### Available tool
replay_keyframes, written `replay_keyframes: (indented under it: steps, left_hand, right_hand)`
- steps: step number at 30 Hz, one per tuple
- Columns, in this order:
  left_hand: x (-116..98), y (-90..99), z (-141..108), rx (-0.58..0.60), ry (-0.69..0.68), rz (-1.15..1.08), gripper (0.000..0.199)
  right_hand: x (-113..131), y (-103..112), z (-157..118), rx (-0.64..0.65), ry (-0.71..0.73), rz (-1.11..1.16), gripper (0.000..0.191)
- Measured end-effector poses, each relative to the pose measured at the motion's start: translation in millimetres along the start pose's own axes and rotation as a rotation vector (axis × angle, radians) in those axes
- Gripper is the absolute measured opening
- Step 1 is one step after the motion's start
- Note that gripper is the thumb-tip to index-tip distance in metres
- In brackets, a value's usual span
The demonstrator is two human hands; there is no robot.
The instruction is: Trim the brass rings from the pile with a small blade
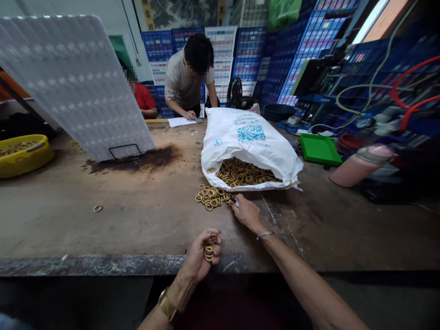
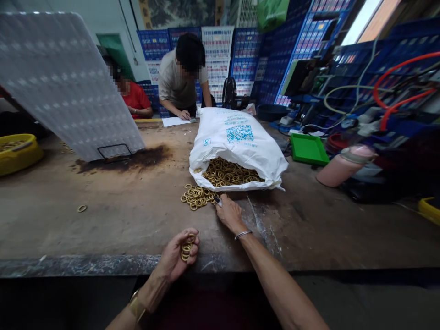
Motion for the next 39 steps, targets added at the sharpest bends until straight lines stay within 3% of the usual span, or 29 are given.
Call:
replay_keyframes:
  steps: [7, 12, 15, 20, 26, 29, 35, 39]
  left_hand:
    - [1, 3.5, 5, -0.051, 0.024, -0.069, 0.039]
    - [-6, 3.1, 12, -0.058, -0.138, 0.128, 0.039]
    - [-19, 1.9, 14, -0.104, -0.351, 0.401, 0.038]
    - [-32, -6.3, 12, -0.101, -0.68, 0.765, 0.027]
    - [-28, -4.9, 9, -0.08, -0.796, 0.832, 0.018]
    - [-29, -1.9, 9, -0.102, -0.797, 0.869, 0.019]
    - [-33, -0.6, 6, -0.161, -0.798, 0.936, 0.02]
    - [-26, -0.7, 6, -0.136, -0.62, 0.772, 0.026]
  right_hand:
    - [-6, -1, -8, -0.055, 0.068, 0.089, 0.011]
    - [-3, -4, -15, -0.046, 0.05, 0.392, 0.006]
    - [7, -12, -24, 0.085, -0.036, 0.727, 0.007]
    - [36, -19, -54, 0.472, -0.238, 1.232, 0.029]
    - [52, -15, -76, 0.68, -0.384, 1.457, 0.037]
    - [53, -18, -76, 0.645, -0.336, 1.435, 0.041]
    - [49, -16, -70, 0.456, -0.214, 1.258, 0.044]
    - [49, -13, -69, 0.425, -0.182, 1.205, 0.039]
Point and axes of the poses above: each hand's wrist, its own z-axis towards the middle knuckle, its own y-axis out of the back of the hand, x = y × z, the point moved 6 cm from there along z, towards the middle knuckle, and after that the axes turned 9 degrees about -x, right-handed, at the moved point
